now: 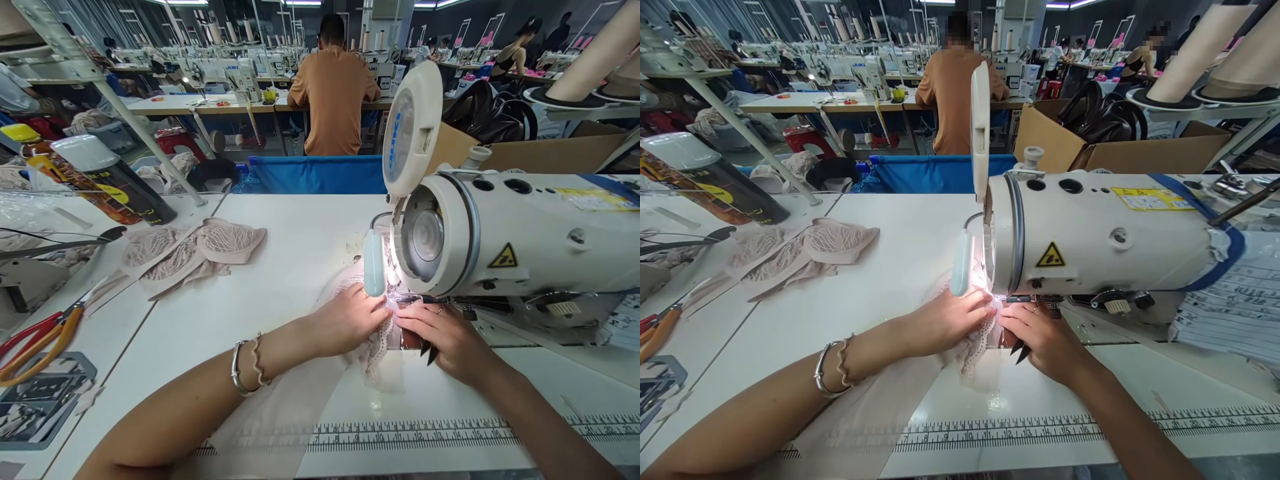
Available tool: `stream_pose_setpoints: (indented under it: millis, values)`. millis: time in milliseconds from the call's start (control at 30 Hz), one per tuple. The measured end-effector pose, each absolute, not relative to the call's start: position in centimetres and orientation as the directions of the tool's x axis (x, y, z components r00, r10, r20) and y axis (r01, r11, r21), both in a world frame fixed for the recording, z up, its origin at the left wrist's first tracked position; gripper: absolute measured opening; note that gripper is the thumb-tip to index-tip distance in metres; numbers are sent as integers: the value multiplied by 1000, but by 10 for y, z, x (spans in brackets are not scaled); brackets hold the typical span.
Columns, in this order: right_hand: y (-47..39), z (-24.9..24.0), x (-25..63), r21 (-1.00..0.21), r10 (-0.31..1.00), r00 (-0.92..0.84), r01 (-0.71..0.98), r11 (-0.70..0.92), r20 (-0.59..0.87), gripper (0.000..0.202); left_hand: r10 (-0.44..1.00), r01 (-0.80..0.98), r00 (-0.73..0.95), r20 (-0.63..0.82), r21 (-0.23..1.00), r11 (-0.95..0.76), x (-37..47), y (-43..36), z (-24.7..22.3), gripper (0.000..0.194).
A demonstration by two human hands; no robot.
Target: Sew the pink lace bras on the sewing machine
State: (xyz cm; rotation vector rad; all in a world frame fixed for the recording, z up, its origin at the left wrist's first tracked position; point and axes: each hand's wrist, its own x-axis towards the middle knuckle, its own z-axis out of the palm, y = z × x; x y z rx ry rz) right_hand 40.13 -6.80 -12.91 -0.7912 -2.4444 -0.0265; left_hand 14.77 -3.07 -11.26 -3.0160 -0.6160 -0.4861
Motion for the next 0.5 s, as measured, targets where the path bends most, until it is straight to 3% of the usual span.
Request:
stream_pose_setpoints:
  millis: [167, 367, 500]
  values:
    - [-66, -129, 401, -87, 537, -668, 582, 808, 516, 58, 361, 374, 886, 291, 11, -927, 150, -30, -110, 30]
    - [-68, -131, 402, -114, 539, -681, 564, 818, 496, 41, 365, 393, 886, 288, -45, -919, 146, -31, -109, 25]
    - [-68, -131, 400, -96, 517, -667, 560, 823, 537, 41, 411, 435, 875, 255, -43, -900, 149, -32, -110, 23]
